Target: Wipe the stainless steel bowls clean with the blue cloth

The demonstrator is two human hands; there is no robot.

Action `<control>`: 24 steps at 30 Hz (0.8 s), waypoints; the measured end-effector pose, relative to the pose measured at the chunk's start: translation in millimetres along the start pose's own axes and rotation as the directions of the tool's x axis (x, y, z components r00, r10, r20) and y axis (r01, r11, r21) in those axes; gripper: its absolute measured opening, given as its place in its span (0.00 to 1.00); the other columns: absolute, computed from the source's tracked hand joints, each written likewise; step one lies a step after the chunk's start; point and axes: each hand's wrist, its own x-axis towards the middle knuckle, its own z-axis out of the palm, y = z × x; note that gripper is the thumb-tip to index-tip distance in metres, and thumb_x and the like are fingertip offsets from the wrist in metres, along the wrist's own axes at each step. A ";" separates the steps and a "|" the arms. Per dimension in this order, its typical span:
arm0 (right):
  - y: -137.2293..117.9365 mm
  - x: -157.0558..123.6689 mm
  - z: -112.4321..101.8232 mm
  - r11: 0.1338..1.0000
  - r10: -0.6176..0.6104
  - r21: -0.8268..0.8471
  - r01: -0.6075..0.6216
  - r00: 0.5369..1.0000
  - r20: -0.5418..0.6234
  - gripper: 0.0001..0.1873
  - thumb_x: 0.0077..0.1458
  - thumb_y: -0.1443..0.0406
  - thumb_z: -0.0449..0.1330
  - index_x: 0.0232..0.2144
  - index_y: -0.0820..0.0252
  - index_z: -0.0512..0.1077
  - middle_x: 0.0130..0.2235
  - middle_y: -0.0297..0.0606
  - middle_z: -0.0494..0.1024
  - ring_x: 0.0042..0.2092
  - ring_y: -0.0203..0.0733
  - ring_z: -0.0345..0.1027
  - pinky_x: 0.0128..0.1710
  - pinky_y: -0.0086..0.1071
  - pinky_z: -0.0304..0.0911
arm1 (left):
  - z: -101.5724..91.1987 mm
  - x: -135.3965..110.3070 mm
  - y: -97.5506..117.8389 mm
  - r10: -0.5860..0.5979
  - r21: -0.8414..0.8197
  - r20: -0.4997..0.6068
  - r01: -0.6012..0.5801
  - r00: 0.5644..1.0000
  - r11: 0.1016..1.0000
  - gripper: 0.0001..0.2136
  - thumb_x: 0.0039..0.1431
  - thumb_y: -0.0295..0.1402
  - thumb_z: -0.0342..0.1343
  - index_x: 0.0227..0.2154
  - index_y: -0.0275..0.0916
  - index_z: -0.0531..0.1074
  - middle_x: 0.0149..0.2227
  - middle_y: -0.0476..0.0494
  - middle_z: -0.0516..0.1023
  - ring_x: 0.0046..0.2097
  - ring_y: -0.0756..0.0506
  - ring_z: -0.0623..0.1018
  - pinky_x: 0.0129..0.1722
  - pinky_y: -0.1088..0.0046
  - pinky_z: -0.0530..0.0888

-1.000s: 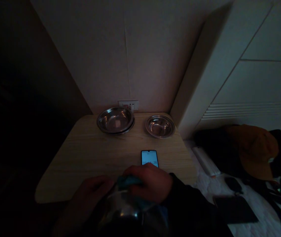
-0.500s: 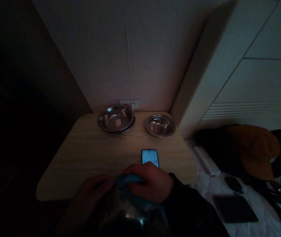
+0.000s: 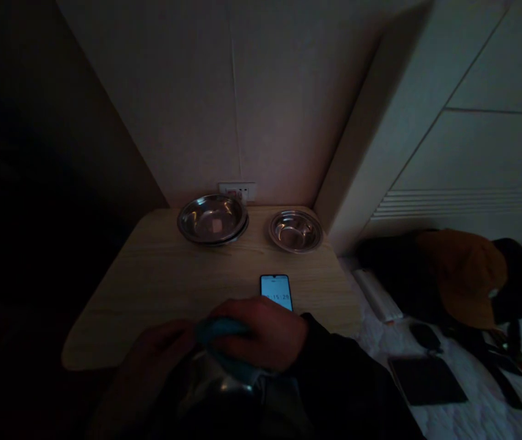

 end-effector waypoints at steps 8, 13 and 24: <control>5.5 0.5 2.3 0.996 0.079 0.036 -0.077 0.995 -0.065 0.13 0.53 0.62 0.59 0.42 0.61 0.70 0.37 0.37 0.77 0.37 0.37 0.72 0.36 0.28 0.65 | 0.4 2.2 1.9 0.041 0.043 -0.017 -0.040 0.999 0.998 0.14 0.49 0.44 0.55 0.23 0.37 0.76 0.23 0.49 0.77 0.29 0.47 0.74 0.28 0.76 0.68; 5.4 4.5 -0.9 0.997 0.065 0.032 -0.064 0.998 -0.004 0.14 0.53 0.62 0.59 0.42 0.62 0.70 0.38 0.38 0.77 0.38 0.38 0.71 0.36 0.29 0.65 | -0.1 1.9 3.2 0.030 0.073 -0.037 -0.027 0.999 0.997 0.15 0.50 0.44 0.54 0.23 0.38 0.76 0.23 0.49 0.78 0.29 0.48 0.74 0.28 0.77 0.67; 9.8 2.7 1.6 0.997 0.067 0.049 -0.066 0.997 -0.030 0.13 0.53 0.62 0.59 0.40 0.61 0.70 0.36 0.37 0.77 0.36 0.37 0.71 0.34 0.28 0.64 | -5.5 3.6 -2.7 0.006 0.063 -0.070 -0.002 0.998 0.998 0.15 0.46 0.46 0.56 0.23 0.38 0.76 0.24 0.48 0.78 0.30 0.46 0.75 0.29 0.75 0.69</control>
